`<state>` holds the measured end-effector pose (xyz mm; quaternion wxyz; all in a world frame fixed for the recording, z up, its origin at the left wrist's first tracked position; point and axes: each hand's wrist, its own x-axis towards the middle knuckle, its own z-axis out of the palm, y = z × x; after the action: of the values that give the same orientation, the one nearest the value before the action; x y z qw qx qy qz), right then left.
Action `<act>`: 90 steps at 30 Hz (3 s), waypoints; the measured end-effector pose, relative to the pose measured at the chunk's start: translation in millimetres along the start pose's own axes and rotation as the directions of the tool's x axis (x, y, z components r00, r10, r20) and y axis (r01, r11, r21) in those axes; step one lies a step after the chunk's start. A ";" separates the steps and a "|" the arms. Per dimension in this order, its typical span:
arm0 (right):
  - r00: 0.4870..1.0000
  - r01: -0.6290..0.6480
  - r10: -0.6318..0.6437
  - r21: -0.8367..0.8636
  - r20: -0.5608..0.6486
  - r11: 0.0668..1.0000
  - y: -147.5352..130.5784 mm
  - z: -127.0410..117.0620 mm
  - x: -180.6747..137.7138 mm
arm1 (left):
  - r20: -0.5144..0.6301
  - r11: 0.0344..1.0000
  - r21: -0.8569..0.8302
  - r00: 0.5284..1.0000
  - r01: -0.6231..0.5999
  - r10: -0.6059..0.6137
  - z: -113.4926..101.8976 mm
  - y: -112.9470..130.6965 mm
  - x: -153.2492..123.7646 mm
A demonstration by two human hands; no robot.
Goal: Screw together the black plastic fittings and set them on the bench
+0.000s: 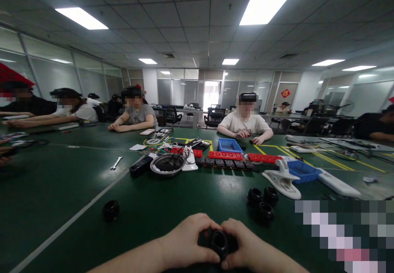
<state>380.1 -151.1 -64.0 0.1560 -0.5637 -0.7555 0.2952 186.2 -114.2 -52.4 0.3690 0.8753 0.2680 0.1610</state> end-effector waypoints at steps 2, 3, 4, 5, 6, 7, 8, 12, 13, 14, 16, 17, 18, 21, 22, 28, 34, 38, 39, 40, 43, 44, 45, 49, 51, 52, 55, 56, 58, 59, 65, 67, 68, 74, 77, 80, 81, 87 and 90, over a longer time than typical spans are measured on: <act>1.000 -0.015 0.015 -0.014 -0.007 1.000 1.3 1.8 0.4 | -0.037 0.999 0.031 0.999 0.017 -0.016 3.5 0.0 0.4; 1.000 -0.021 0.020 -0.029 -0.022 0.999 1.7 3.9 0.8 | -0.063 0.998 0.044 0.998 0.035 -0.032 6.3 0.3 0.6; 0.999 -0.026 0.024 -0.050 -0.045 0.998 1.9 6.7 1.3 | -0.098 0.997 0.058 0.994 0.059 -0.053 9.6 0.8 1.0; 0.996 -0.038 0.032 -0.081 -0.085 0.996 1.7 10.3 2.0 | -0.138 0.994 0.070 0.987 0.088 -0.077 13.1 1.2 1.4; 0.990 -0.050 0.034 -0.118 -0.137 0.992 1.0 14.3 2.8 | -0.183 0.990 0.082 0.978 0.118 -0.102 16.5 1.4 1.9; 0.981 -0.061 0.030 -0.156 -0.191 0.986 -0.2 18.4 3.6 | -0.227 0.985 0.096 0.966 0.145 -0.120 19.4 1.4 2.6; 0.970 -0.073 0.026 -0.190 -0.241 0.979 -1.8 22.1 4.4 | -0.266 0.981 0.108 0.955 0.163 -0.129 21.7 1.1 3.3; 0.943 -0.099 0.013 -0.246 -0.331 0.964 -9.3 28.6 5.0 | -0.306 0.984 0.120 0.947 0.135 -0.092 23.0 -3.9 6.5; 0.945 -0.084 0.002 -0.238 -0.327 0.968 -10.4 27.8 4.2 | -0.295 0.987 0.119 0.953 0.112 -0.073 22.0 -5.7 7.1; 0.949 -0.054 -0.018 -0.222 -0.313 0.974 -10.7 26.1 3.2 | -0.284 0.989 0.118 0.957 0.088 -0.052 20.8 -7.5 7.5; 0.962 0.030 -0.074 -0.166 -0.263 0.986 -9.0 20.7 0.4 | -0.265 0.992 0.117 0.964 0.042 -0.010 18.6 -10.6 7.9; 0.968 0.073 -0.102 -0.132 -0.228 0.989 -7.0 17.3 -1.1 | -0.258 0.993 0.115 0.966 0.023 0.008 17.7 -11.7 7.9; 0.973 0.111 -0.128 -0.096 -0.191 0.989 -4.5 13.7 -2.3 | -0.252 0.994 0.112 0.968 0.008 0.020 17.0 -12.6 7.9; 0.980 0.176 -0.175 0.010 -0.093 0.984 4.7 3.8 -2.7 | -0.235 0.995 0.096 0.971 -0.013 0.035 15.7 -14.2 7.7; 0.980 0.188 -0.185 0.042 -0.070 0.981 7.6 1.7 -1.6 | -0.231 0.996 0.092 0.972 -0.016 0.037 15.4 -14.5 7.7; 0.990 0.084 -0.075 0.074 -0.119 0.994 11.9 9.3 7.2 | -0.244 0.992 0.128 0.969 -0.006 0.038 16.0 -11.6 7.2; 0.932 -0.065 -0.036 -0.264 -0.361 0.962 -1.8 25.8 0.8 | -0.339 0.986 0.135 0.939 0.101 -0.050 22.4 -6.4 9.1; 0.935 0.071 -0.143 -0.225 -0.326 0.972 0.4 23.9 -2.5 | -0.339 0.989 0.125 0.940 0.075 -0.029 24.5 -7.0 9.5; 0.937 0.127 -0.177 -0.178 -0.302 0.976 2.3 22.1 -2.6 | -0.334 0.989 0.131 0.942 0.068 -0.020 24.3 -6.9 9.2; 0.939 0.175 -0.204 -0.127 -0.276 0.976 4.4 20.1 -2.5 | -0.328 0.989 0.138 0.945 0.061 -0.012 23.9 -6.5 8.8; 0.948 0.247 -0.242 -0.001 -0.206 0.969 10.1 13.8 -2.0 | -0.301 0.988 0.152 0.953 0.036 0.012 22.5 -4.5 7.8; 0.952 0.250 -0.241 0.026 -0.189 0.968 11.5 12.1 -2.1 | -0.294 0.988 0.153 0.956 0.028 0.019 22.2 -3.8 7.7; 0.955 0.248 -0.237 0.047 -0.178 0.968 12.8 10.9 -2.4 | -0.287 0.988 0.153 0.958 0.021 0.024 22.0 -3.3 7.9; 0.960 0.231 -0.215 0.075 -0.179 0.970 16.2 10.1 -4.1 | -0.270 0.990 0.142 0.963 0.018 0.021 22.2 -3.3 9.4; 0.961 0.223 -0.207 0.068 -0.186 0.973 17.5 10.7 -4.3 | -0.260 0.990 0.137 0.965 0.014 0.022 22.6 -4.1 10.0; 0.961 0.222 -0.207 0.064 -0.184 0.973 18.1 10.8 -4.2 | -0.256 0.991 0.137 0.966 0.010 0.026 22.9 -4.6 10.3; 0.960 0.237 -0.224 0.060 -0.170 0.970 19.9 10.2 -3.1 | -0.249 0.990 0.141 0.968 -0.005 0.040 23.8 -5.7 11.5; 0.960 0.234 -0.221 0.060 -0.172 0.970 20.3 9.9 -2.8 | -0.248 0.990 0.144 0.968 -0.009 0.045 24.3 -5.9 12.1; 0.965 0.204 -0.190 0.060 -0.178 0.977 20.6 9.5 -2.8 | -0.247 0.989 0.148 0.967 -0.020 0.057 25.7 -6.1 13.4; 0.969 0.182 -0.169 0.058 -0.180 0.982 20.5 9.6 -3.1 | -0.244 0.988 0.149 0.968 -0.029 0.065 26.6 -6.1 13.9; 0.950 0.218 -0.216 -0.016 -0.224 0.976 20.6 14.1 -5.6 | -0.240 0.982 0.178 0.964 -0.067 0.110 32.4 -4.9 13.3; 0.944 0.266 -0.262 -0.009 -0.201 0.964 21.2 13.9 -5.2 | -0.243 0.980 0.189 0.963 -0.067 0.113 33.1 -4.9 12.0; 0.944 0.284 -0.278 0.011 -0.177 0.959 21.3 12.9 -4.9 | -0.243 0.979 0.193 0.963 -0.066 0.113 32.9 -5.0 11.3; 0.949 0.312 -0.315 0.208 -0.023 0.927 19.8 1.5 -4.0 | -0.222 0.974 0.207 0.966 -0.088 0.134 30.2 -5.8 7.2; 0.955 0.282 -0.296 0.262 0.012 0.923 19.6 0.6 -2.9 | -0.232 0.978 0.192 0.965 -0.082 0.126 31.4 -6.2 6.2; 0.970 0.240 -0.245 0.244 -0.013 0.940 19.4 4.6 -1.2 | -0.261 0.985 0.165 0.961 -0.047 0.090 33.4 -6.4 5.5; 0.973 0.232 -0.231 0.224 -0.031 0.947 19.2 6.3 -0.8 | -0.267 0.987 0.154 0.960 -0.039 0.079 33.8 -6.3 5.2; 0.973 0.211 -0.205 0.042 -0.110 0.977 17.3 12.0 -0.3 | -0.297 0.995 0.096 0.955 -0.001 0.029 32.6 -5.1 2.9; 0.969 0.193 -0.197 -0.043 -0.147 0.980 14.2 14.6 -0.1 | -0.299 0.996 0.089 0.954 0.033 -0.004 31.0 -4.9 1.4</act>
<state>382.6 -152.5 -84.1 0.2328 -0.5098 -0.7973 0.2241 200.4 -127.9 -76.8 0.2847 0.8545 0.3361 0.2753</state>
